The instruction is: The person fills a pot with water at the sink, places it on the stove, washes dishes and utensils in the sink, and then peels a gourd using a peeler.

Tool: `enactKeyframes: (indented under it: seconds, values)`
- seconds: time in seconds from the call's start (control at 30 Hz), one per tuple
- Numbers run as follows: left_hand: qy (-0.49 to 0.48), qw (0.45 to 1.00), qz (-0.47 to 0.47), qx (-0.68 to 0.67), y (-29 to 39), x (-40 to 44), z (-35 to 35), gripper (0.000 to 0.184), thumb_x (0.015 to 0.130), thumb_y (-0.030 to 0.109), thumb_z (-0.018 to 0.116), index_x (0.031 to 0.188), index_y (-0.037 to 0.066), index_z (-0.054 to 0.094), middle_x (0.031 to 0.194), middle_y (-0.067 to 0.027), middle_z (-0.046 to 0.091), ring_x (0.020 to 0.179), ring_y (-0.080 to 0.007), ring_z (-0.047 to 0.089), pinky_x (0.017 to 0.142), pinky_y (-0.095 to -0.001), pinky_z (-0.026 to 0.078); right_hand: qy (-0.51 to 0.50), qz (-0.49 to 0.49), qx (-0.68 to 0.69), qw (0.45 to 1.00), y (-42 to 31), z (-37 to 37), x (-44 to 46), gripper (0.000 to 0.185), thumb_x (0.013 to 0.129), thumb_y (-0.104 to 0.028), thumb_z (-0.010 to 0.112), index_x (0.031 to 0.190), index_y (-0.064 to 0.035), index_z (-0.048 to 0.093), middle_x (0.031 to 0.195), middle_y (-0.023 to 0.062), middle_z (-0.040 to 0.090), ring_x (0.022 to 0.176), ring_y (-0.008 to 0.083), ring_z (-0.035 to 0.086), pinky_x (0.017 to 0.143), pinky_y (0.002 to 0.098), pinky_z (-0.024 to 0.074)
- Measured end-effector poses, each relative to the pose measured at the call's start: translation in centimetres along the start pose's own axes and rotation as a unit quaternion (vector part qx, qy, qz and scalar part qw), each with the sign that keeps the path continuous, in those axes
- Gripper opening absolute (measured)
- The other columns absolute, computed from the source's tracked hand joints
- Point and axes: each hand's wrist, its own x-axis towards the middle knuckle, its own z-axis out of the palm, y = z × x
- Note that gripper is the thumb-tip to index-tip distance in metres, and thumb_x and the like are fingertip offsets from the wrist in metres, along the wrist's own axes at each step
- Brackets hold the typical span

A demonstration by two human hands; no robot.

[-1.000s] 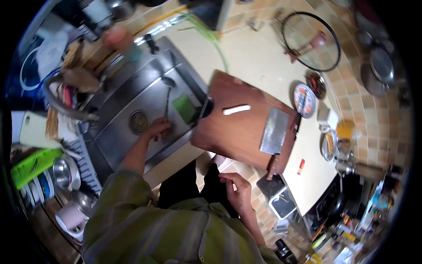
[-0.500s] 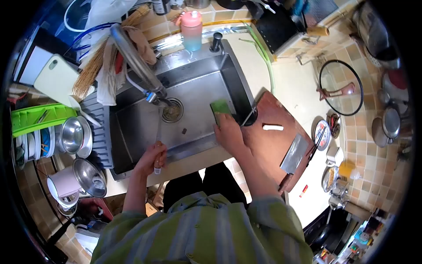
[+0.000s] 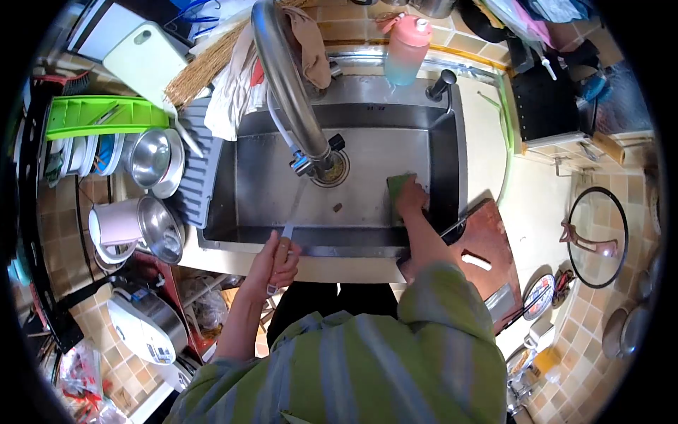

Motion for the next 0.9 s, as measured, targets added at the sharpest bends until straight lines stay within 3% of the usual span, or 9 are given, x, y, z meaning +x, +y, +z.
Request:
enactKeyframes:
  seconds: [0.13,0.2,0.27,0.33,0.4,0.5,0.6,0.73,0.9]
  values:
    - [-0.005,0.999,-0.001,-0.043,-0.6,2.5,0.5,0.056,0.106,0.056,0.027,0.101,0.006,0.053,0.055,0.0003,0.031,0.037,-0.0111,0.027,0.035,-0.0276,0.026,-0.072,0.033,0.373,0.925,-2.5,-4.6,-1.4,0.066,0.086,-0.033,0.076,0.136,-0.0013,0.048,0.114,0.0141,0.067,0.098,0.0277,0.069,0.084,0.0445,0.0561]
    - [0.002,0.999,0.017,-0.029,-0.9,3.9,0.8,0.052,0.106,0.052,0.027,0.099,0.007,0.052,0.055,-0.0001,0.032,0.037,-0.0116,0.028,0.036,-0.0287,0.028,-0.229,0.105,0.64,0.726,-4.9,-11.5,-6.8,0.056,0.089,-0.032,0.074,0.131,-0.0021,0.054,0.116,0.0116,0.067,0.099,0.0247,0.068,0.084,0.0407,0.0562]
    - [0.009,1.0,0.028,-0.006,-0.9,5.0,1.8,0.049,0.106,0.049,0.027,0.098,0.007,0.052,0.055,-0.0003,0.032,0.038,-0.0119,0.029,0.037,-0.0292,0.029,-0.263,0.01,0.712,0.651,-6.2,-11.0,-10.4,0.06,0.091,-0.042,0.072,0.133,-0.0033,0.054,0.115,0.0097,0.064,0.104,0.0238,0.062,0.082,0.0471,0.0523]
    - [0.022,0.999,0.034,0.022,-0.7,5.8,3.0,0.047,0.106,0.048,0.028,0.095,0.008,0.05,0.055,-0.0004,0.033,0.039,-0.0118,0.03,0.039,-0.0293,0.03,-0.263,-0.016,0.701,0.662,-9.5,-9.3,-13.5,0.048,0.094,-0.037,0.069,0.128,-0.0056,0.057,0.116,0.0073,0.066,0.101,0.0206,0.066,0.084,0.0369,0.0546]
    - [0.055,0.997,0.002,0.055,-0.7,6.8,4.1,0.046,0.105,0.048,0.029,0.094,0.009,0.051,0.053,0.0012,0.032,0.038,-0.0114,0.029,0.038,-0.0286,0.029,-0.288,-0.108,0.688,0.657,-12.8,-10.2,-17.4,0.051,0.096,-0.043,0.065,0.128,-0.0046,0.057,0.117,0.0072,0.065,0.1,0.0181,0.064,0.082,0.037,0.0543]
    - [0.056,0.991,-0.01,0.124,-0.3,5.5,5.4,0.046,0.105,0.049,0.029,0.092,0.01,0.049,0.053,0.0024,0.031,0.038,-0.011,0.029,0.038,-0.0285,0.029,-0.356,-0.018,0.66,0.661,-15.1,-12.0,-18.6,0.051,0.098,-0.048,0.06,0.121,-0.0027,0.06,0.106,0.0074,0.069,0.092,0.0184,0.066,0.079,0.0357,0.054]
    - [0.046,0.987,0.012,0.153,-0.6,4.4,5.7,0.047,0.105,0.051,0.029,0.09,0.011,0.047,0.053,0.0025,0.031,0.038,-0.0107,0.029,0.038,-0.0288,0.028,-0.197,-0.091,0.609,0.763,-17.5,-5.6,-12.9,0.051,0.101,-0.05,0.054,0.112,-0.0018,0.063,0.092,0.0091,0.072,0.083,0.0222,0.069,0.074,0.0367,0.0546]
    - [0.056,0.994,0.016,0.096,-0.4,4.1,5.6,0.049,0.105,0.055,0.031,0.09,0.011,0.047,0.054,0.0023,0.031,0.037,-0.0106,0.027,0.036,-0.0283,0.026,-0.221,-0.032,0.678,0.7,-19.6,-6.7,-10.7,0.055,0.102,-0.053,0.047,0.106,-0.0017,0.065,0.089,0.0133,0.073,0.081,0.0269,0.072,0.069,0.0385,0.0554]
    - [-0.039,0.999,-0.024,-0.026,-0.2,3.5,3.6,0.047,0.106,0.053,0.033,0.09,0.012,0.047,0.053,0.0025,0.032,0.035,-0.0093,0.024,0.032,-0.026,0.022,-0.262,-0.061,0.82,0.505,-17.3,-6.7,-11.0,0.071,0.098,-0.068,0.043,0.11,-0.001,0.062,0.1,0.0191,0.073,0.09,0.0294,0.073,0.075,0.0396,0.057]
